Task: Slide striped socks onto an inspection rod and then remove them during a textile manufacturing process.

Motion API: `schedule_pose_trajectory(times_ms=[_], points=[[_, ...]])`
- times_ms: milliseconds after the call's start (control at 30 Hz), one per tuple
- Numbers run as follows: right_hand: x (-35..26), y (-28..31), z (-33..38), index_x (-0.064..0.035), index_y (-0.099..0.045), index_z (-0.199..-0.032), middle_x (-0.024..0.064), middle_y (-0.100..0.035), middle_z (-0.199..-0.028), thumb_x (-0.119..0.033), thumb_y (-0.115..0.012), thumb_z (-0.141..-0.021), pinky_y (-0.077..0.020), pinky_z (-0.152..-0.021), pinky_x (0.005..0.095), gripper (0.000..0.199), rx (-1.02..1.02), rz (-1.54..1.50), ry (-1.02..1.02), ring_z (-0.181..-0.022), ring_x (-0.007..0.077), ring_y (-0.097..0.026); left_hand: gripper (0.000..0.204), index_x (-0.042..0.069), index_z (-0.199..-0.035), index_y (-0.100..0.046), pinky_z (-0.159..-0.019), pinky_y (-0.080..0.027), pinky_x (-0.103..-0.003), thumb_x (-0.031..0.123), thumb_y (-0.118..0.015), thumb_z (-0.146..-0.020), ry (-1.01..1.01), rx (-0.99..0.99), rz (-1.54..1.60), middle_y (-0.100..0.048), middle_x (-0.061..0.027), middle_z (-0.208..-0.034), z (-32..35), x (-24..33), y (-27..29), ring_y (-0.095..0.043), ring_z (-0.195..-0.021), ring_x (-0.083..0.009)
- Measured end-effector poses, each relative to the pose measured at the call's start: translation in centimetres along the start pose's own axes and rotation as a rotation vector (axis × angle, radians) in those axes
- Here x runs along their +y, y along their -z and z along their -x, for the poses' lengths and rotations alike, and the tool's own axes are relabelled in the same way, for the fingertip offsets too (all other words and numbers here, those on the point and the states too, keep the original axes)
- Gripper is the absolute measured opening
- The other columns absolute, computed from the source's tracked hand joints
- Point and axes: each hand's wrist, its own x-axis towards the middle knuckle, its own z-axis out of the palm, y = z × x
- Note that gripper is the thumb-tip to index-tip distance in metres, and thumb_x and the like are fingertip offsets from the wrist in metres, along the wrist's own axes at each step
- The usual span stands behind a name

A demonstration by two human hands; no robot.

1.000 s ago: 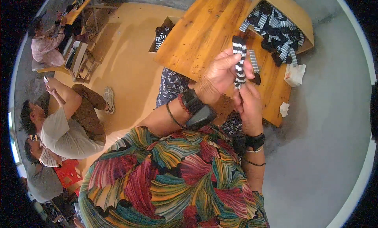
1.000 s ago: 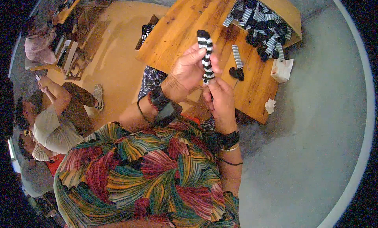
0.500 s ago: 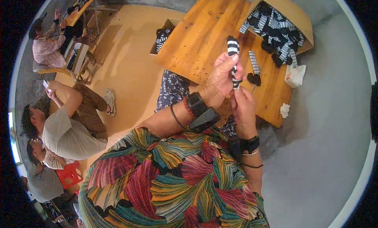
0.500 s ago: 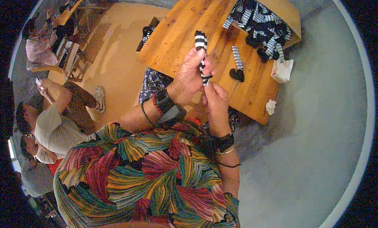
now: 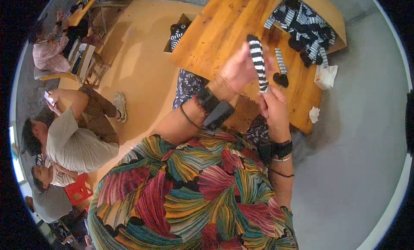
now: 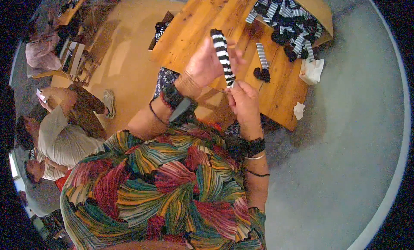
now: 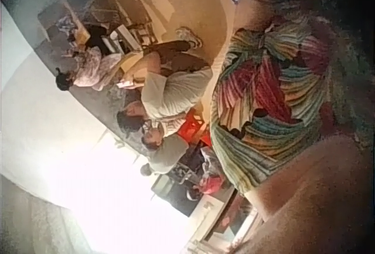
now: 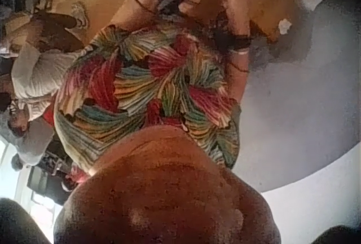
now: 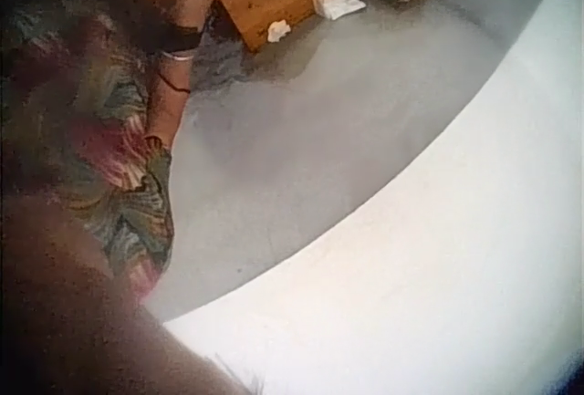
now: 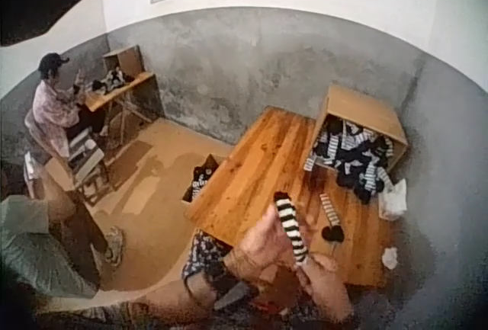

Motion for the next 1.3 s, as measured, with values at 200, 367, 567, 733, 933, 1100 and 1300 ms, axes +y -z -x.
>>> schedule_pose_trajectory(times_ms=[200,367,567,733,933,1100,1300], points=[[0.3,0.1,0.3,-0.0043,-0.054,-0.077,-0.0034,-0.039,-0.048,-0.026,-0.047,-0.088,-0.0220,-0.034,0.0181,0.026,-0.111,-0.240,-0.064,-0.037,0.0038,-0.029,0.046,0.006,-0.111,-0.047,-0.085,-0.041,-0.048,0.044,-0.042,-0.085,0.028,-0.212,-0.054,-0.059,-0.0180,-0.097,-0.6,1.1,0.2,-0.053,-0.097,-0.0385],[0.6,0.8,1.1,-0.0063,-0.053,-0.075,-0.0042,-0.038,-0.047,-0.027,-0.047,-0.088,-0.0209,-0.034,0.0183,0.025,-0.061,-0.103,-0.094,-0.036,0.0039,-0.029,0.028,0.008,-0.101,-0.053,-0.082,-0.043,-0.048,0.031,-0.049,-0.085,-0.055,-0.158,-0.008,-0.060,-0.0167,-0.096,-0.5,1.3,0.8,-0.055,-0.095,-0.0376],[0.7,0.5,1.1,-0.0072,-0.052,-0.074,-0.0055,-0.038,-0.049,-0.027,-0.046,-0.088,-0.0190,-0.034,0.0181,0.025,0.031,0.022,-0.098,-0.037,0.0031,-0.028,0.020,0.008,-0.090,-0.053,-0.076,-0.049,-0.043,0.027,-0.054,-0.084,-0.143,0.041,-0.211,-0.062,-0.0127,-0.083,0.3,-0.3,-0.8,-0.060,-0.085,-0.0310],[1.0,0.0,0.7,-0.0070,-0.052,-0.074,-0.0056,-0.039,-0.051,-0.027,-0.045,-0.089,-0.0236,-0.037,0.0182,0.026,0.046,-0.009,-0.044,-0.042,0.0035,-0.032,0.019,0.006,-0.087,-0.051,-0.073,-0.050,-0.040,0.024,-0.055,-0.083,-0.144,0.096,-0.224,-0.060,-0.0094,-0.073,0.3,-1.1,-0.6,-0.060,-0.069,-0.0238],[0.8,-1.9,0.8,-0.0064,-0.051,-0.080,-0.0040,-0.038,-0.051,-0.029,-0.045,-0.089,-0.0251,-0.037,0.0193,0.025,-0.178,-0.542,-0.183,-0.039,0.0053,-0.031,0.022,0.006,-0.095,-0.050,-0.074,-0.050,-0.041,0.023,-0.056,-0.082,-0.048,0.050,-0.394,-0.061,-0.0111,-0.079,0.2,0.3,-0.3,-0.061,-0.072,-0.0245],[0.3,-0.9,0.8,-0.0062,-0.050,-0.079,-0.0029,-0.038,-0.050,-0.028,-0.046,-0.089,-0.0241,-0.035,0.0199,0.024,-0.114,-0.361,-0.135,-0.037,0.0059,-0.029,0.032,0.007,-0.107,-0.047,-0.074,-0.049,-0.040,0.027,-0.053,-0.083,-0.155,-0.047,-0.223,-0.061,-0.0135,-0.088,0.1,1.4,-2.1,-0.061,-0.081,-0.0297],[0.4,-0.6,1.5,-0.0053,-0.050,-0.078,-0.0027,-0.036,-0.047,-0.028,-0.046,-0.089,-0.0232,-0.034,0.0198,0.026,-0.133,-0.282,-0.160,-0.035,0.0056,-0.029,0.021,0.006,-0.087,-0.051,-0.060,-0.045,-0.035,0.027,-0.053,-0.084,-0.132,-0.122,-0.189,-0.053,-0.0072,-0.067,-1.2,2.4,-1.1,-0.055,-0.063,-0.0241]])
